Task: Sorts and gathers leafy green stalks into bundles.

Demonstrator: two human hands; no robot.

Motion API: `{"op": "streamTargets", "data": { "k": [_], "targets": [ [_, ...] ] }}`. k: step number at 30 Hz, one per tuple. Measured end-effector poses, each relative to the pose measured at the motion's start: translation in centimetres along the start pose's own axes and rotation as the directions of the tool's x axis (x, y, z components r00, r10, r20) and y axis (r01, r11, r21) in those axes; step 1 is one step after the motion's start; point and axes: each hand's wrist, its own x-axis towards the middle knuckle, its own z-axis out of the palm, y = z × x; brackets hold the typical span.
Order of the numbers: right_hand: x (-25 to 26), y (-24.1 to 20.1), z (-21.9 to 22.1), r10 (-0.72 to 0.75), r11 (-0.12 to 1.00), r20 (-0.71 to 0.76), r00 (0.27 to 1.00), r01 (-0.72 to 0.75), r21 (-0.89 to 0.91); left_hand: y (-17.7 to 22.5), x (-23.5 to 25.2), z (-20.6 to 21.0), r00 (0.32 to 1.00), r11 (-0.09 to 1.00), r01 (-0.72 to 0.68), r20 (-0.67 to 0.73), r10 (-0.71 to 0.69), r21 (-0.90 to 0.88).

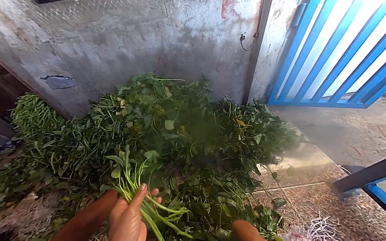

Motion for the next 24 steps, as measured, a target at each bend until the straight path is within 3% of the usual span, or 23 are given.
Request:
{"op": "streamTargets", "data": {
  "k": [4,8,16,18,20,22,23,24],
  "targets": [
    [9.3,3.3,-2.1,0.239,0.954,-0.259,0.936,-0.176,0.242,0.8,0.3,-0.3,0.982,0.994,0.106,0.158,-0.106,0.01],
    [14.1,6.4,-2.3,0.264,0.927,-0.141,0.954,-0.211,0.309,1.0,0.7,-0.6,0.932,0.984,0.179,0.324,-0.162,-0.024],
    [14.1,7.9,0.9,0.225,0.912,-0.005,0.974,-0.209,0.353,0.1,0.7,0.7,0.96,0.981,0.181,0.23,-0.159,-0.076],
    [12.3,6.9,0.0,0.226,0.906,-0.12,0.967,-0.164,0.39,0.0,0.7,0.5,0.946,0.972,0.221,0.258,-0.194,-0.076],
    [8.7,4.8,-1.6,0.199,0.89,-0.425,0.883,0.019,0.456,-0.1,0.5,0.4,0.934,0.964,0.263,0.263,-0.243,-0.042],
    [5.8,2.9,-2.0,0.162,0.851,-0.755,0.635,0.298,0.433,-0.2,0.1,0.7,0.937,0.961,0.277,0.221,-0.269,-0.004],
    [4.8,2.3,-2.1,0.154,0.837,-0.82,0.552,0.368,0.405,-0.3,-0.1,0.8,0.942,0.961,0.276,0.198,-0.271,0.004],
    [4.0,1.9,-2.1,0.152,0.827,-0.805,0.573,0.373,0.421,-0.6,-0.3,1.0,0.948,0.963,0.268,0.173,-0.266,0.01]
  ]
}}
